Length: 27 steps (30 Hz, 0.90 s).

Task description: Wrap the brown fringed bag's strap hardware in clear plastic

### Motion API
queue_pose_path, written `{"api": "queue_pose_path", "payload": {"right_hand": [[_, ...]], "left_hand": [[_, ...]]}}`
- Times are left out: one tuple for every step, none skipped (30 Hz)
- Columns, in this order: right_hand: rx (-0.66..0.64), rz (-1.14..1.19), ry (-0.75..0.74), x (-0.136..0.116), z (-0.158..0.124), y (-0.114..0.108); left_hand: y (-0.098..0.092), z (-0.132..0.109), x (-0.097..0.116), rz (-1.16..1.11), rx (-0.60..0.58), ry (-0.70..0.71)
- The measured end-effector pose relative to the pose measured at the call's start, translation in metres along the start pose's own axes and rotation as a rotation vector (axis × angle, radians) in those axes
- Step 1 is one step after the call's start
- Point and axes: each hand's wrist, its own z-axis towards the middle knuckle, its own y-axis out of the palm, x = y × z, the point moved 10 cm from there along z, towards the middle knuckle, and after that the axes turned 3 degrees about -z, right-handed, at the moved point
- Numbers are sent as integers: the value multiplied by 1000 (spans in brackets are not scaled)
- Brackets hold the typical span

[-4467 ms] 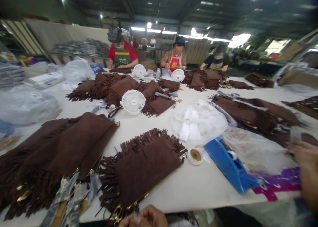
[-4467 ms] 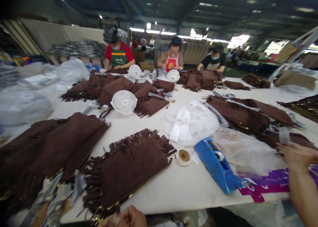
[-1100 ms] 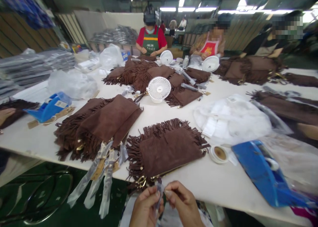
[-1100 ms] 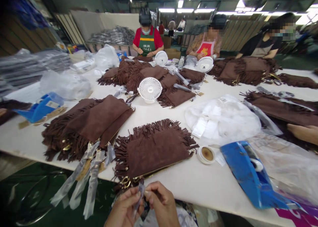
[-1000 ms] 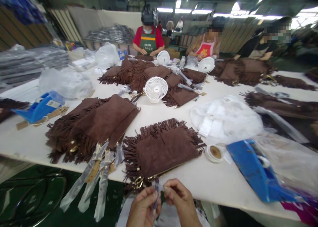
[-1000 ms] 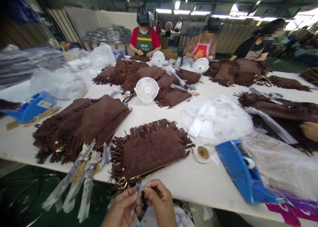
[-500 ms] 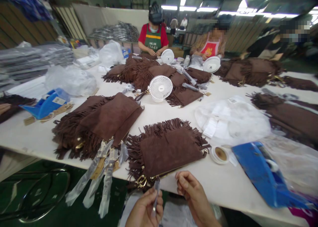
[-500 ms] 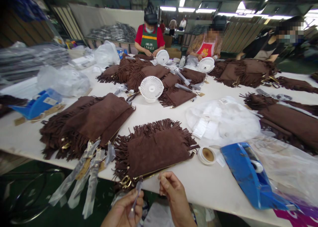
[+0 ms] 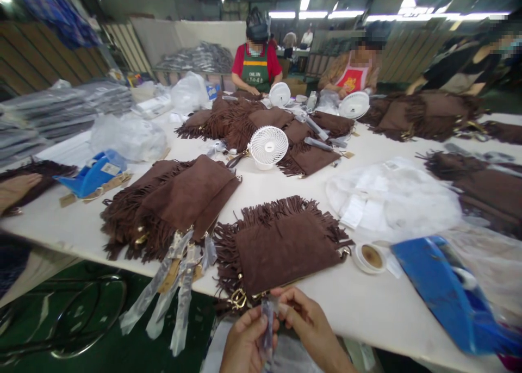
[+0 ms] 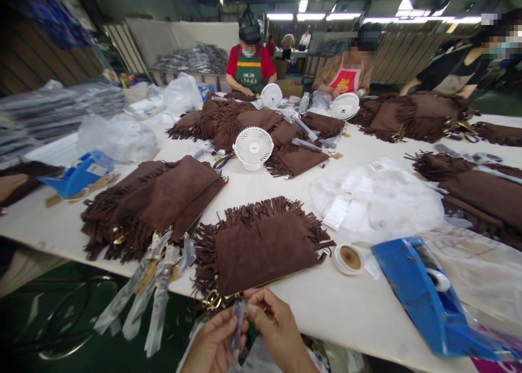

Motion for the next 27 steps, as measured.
{"api": "queue_pose_path", "payload": {"right_hand": [[-8, -4, -8, -1, 0, 3], [-15, -11, -17, -1, -1, 5], [-24, -24, -25, -1, -2, 8], [-30, -41, -33, -2, -2, 9], [-35, -54, -41, -2, -2, 10], [-40, -61, -50, -2, -2, 10], [-43, -63, -61, -3, -1, 10], [-47, -65, -74, -4, 0, 10], [-54, -70, -89, -6, 1, 10], [-61, -83, -106, -9, 3, 10], [-65, -107, -125, -12, 4, 10], [-56, -139, -149, -16, 5, 9], [-39, -174, -175, -20, 5, 7], [-19, -206, -201, -24, 5, 5], [-2, -229, -223, -27, 5, 4], [3, -238, -237, -28, 5, 4], [0, -231, -241, -27, 4, 4], [-12, -209, -232, -23, 4, 4], [-26, -176, -213, -18, 4, 5], [-23, -135, -185, -10, 4, 3], [-4, -93, -145, -1, 4, -1], [30, -54, -97, 8, 4, -8], [70, -24, -47, 18, 3, -16], [103, 1, -1, 25, 1, -24], [132, 21, 35, 30, 0, -34], [157, 38, 57, 32, -2, -45], [180, 51, 64, 30, -4, -57]], "left_hand": [[-1, 0, 0, 1, 9, 17], [-1, -2, 0, 2, 16, 36], [-1, -3, 1, 5, 21, 54], [0, -5, 2, 9, 24, 68], [3, -7, 4, 11, 25, 81], [6, -10, 5, 13, 25, 91], [9, -12, 7, 17, 26, 99], [12, -14, 8, 24, 27, 106], [16, -15, 10, 32, 27, 112], [19, -16, 11, 39, 27, 121], [22, -17, 13, 41, 26, 131], [24, -17, 14, 39, 25, 142], [26, -17, 15, 32, 26, 152], [27, -17, 16, 23, 29, 161], [27, -17, 16, 17, 33, 167], [27, -17, 17, 17, 37, 172], [27, -18, 18, 22, 41, 179], [27, -19, 20, 29, 43, 189], [28, -20, 22, 39, 46, 200], [28, -21, 24, 50, 50, 207], [28, -21, 26, 62, 58, 209], [29, -22, 26, 76, 69, 202], [28, -22, 26, 94, 81, 187], [28, -23, 25, 114, 92, 170], [27, -23, 24, 134, 99, 154], [26, -22, 23, 151, 104, 140], [24, -21, 22, 164, 107, 128]]}}
